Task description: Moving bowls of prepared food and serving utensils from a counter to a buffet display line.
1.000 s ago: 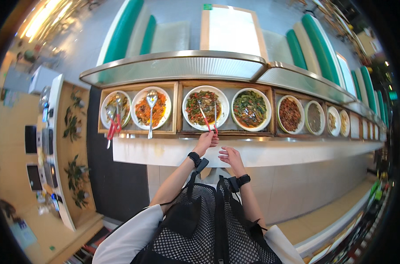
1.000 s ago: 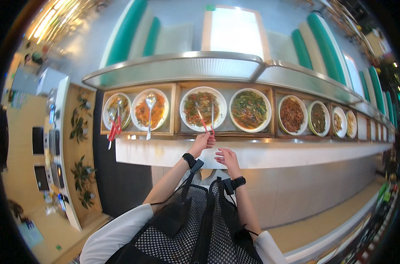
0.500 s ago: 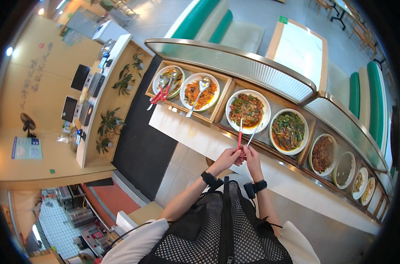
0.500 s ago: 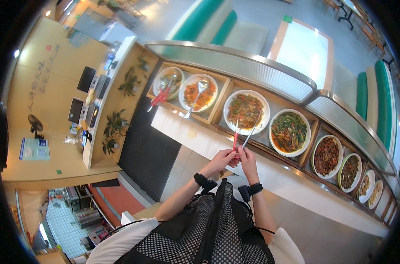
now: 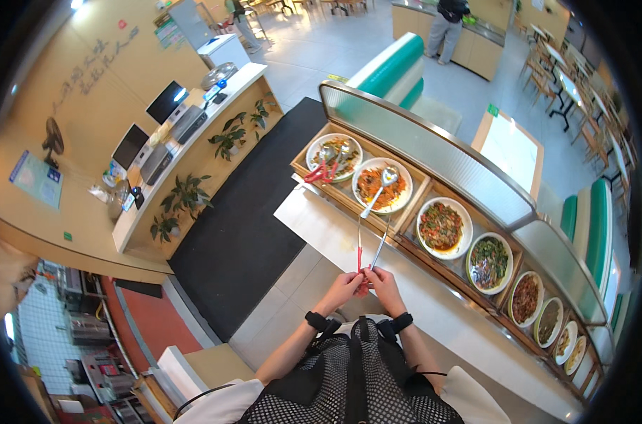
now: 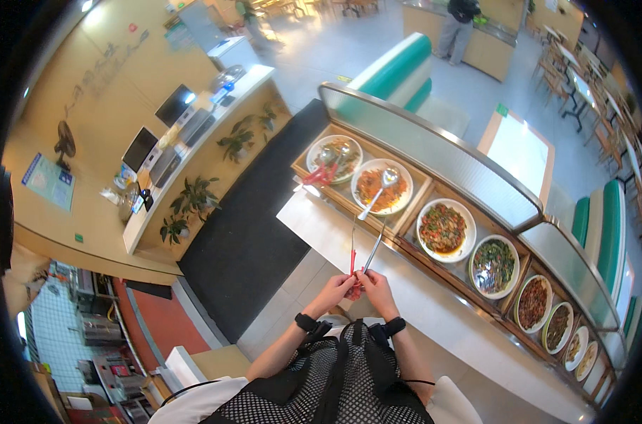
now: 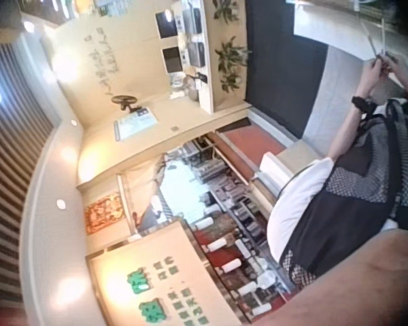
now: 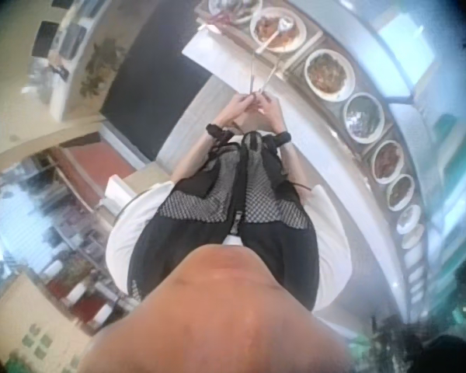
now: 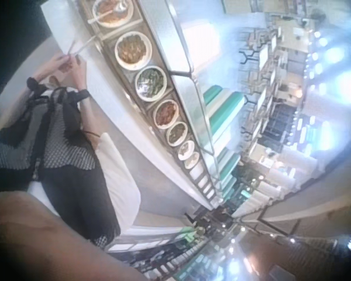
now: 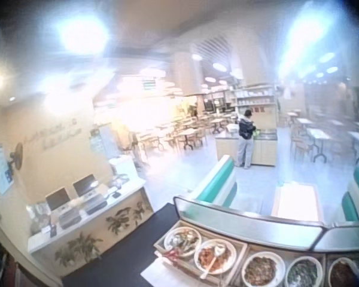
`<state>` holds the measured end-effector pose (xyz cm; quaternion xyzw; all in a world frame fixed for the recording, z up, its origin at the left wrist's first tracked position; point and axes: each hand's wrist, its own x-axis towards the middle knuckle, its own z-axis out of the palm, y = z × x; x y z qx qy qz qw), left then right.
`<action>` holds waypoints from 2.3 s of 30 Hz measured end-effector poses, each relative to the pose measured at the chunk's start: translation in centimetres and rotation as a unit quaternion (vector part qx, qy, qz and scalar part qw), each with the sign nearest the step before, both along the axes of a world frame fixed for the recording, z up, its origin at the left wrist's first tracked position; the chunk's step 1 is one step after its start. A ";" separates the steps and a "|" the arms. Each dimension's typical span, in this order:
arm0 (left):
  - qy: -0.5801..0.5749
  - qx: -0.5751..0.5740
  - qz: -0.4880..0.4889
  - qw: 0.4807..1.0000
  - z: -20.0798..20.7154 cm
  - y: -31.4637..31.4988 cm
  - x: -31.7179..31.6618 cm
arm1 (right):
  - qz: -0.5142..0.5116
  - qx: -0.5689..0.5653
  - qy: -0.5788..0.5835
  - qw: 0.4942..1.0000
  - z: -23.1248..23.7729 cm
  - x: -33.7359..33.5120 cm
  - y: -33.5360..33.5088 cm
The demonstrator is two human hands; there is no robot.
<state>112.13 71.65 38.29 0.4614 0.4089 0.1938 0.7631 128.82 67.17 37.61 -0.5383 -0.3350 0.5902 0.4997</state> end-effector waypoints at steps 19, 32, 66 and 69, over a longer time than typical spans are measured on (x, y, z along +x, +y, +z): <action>-0.010 0.020 0.102 0.995 -2.3 7.1 -8.9 | 0.099 -0.061 0.002 0.993 -0.2 -8.9 10.2; 0.069 0.005 -0.015 0.997 -1.0 24.4 -9.3 | 0.009 -0.034 0.017 0.999 -1.5 -9.5 24.0; 0.048 -0.140 -0.505 0.850 -2.9 31.4 -8.0 | -0.481 -0.183 0.034 0.856 -3.5 -16.9 19.1; 0.051 -0.118 -0.532 0.837 -3.4 30.8 -6.5 | -0.526 -0.191 0.073 0.825 -4.1 -15.9 16.6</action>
